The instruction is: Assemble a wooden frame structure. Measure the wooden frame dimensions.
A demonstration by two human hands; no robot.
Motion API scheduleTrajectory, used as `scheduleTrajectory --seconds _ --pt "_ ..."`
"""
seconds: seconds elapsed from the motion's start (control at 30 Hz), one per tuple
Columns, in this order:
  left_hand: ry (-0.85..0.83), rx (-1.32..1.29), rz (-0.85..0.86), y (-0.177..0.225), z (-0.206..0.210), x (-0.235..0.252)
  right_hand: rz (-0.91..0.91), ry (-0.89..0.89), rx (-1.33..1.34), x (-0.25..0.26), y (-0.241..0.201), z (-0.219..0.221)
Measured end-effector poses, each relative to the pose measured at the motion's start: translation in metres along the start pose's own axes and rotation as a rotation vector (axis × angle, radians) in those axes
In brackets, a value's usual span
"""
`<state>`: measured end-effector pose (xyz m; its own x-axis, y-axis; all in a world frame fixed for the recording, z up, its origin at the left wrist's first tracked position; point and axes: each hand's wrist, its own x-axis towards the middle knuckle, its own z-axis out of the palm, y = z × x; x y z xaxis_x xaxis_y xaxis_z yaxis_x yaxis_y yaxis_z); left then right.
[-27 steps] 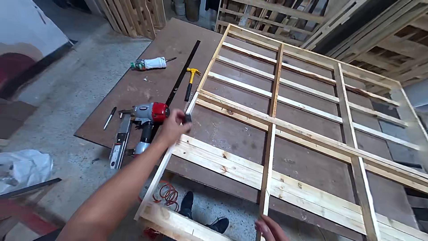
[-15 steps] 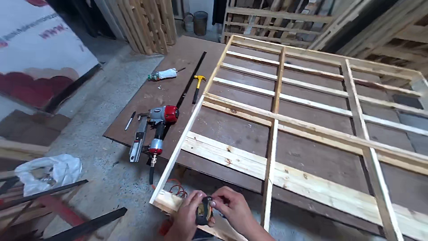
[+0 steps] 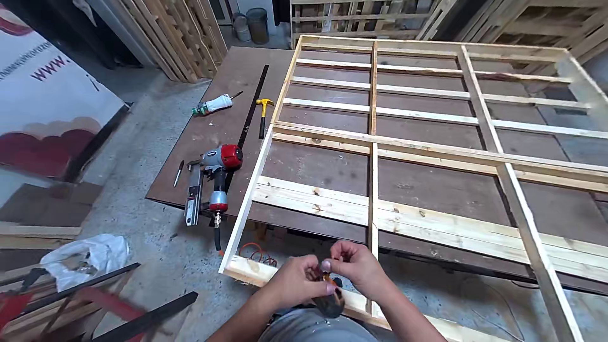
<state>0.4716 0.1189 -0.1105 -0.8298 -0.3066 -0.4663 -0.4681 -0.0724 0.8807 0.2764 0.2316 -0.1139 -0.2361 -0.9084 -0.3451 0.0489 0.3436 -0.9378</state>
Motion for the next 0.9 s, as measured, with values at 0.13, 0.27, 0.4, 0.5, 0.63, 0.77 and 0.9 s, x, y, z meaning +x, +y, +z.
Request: scheduleTrajectory --seconds 0.13,0.27,0.4,0.5,0.63,0.77,0.9 --pt "-0.012 0.124 0.036 0.01 -0.003 0.01 -0.027 0.252 0.26 0.007 0.019 0.03" --pt "0.0 0.177 0.087 -0.005 0.002 0.018 -0.001 0.331 0.335 0.007 0.036 0.051" --pt "0.051 -0.052 0.063 -0.022 0.006 0.017 0.081 0.202 0.255 0.005 0.039 0.057" --pt "0.201 -0.173 0.039 -0.031 -0.001 0.018 0.213 -0.047 0.277 0.003 0.037 0.063" --pt "0.273 -0.177 0.026 -0.041 -0.01 0.018 0.266 -0.18 0.357 0.011 0.03 0.064" --pt "0.448 -0.226 0.023 -0.033 -0.042 0.031 0.301 -0.224 0.246 0.009 0.05 0.05" --pt "0.638 -0.415 -0.045 -0.031 -0.114 0.058 0.36 -0.229 0.117 -0.02 0.101 0.039"
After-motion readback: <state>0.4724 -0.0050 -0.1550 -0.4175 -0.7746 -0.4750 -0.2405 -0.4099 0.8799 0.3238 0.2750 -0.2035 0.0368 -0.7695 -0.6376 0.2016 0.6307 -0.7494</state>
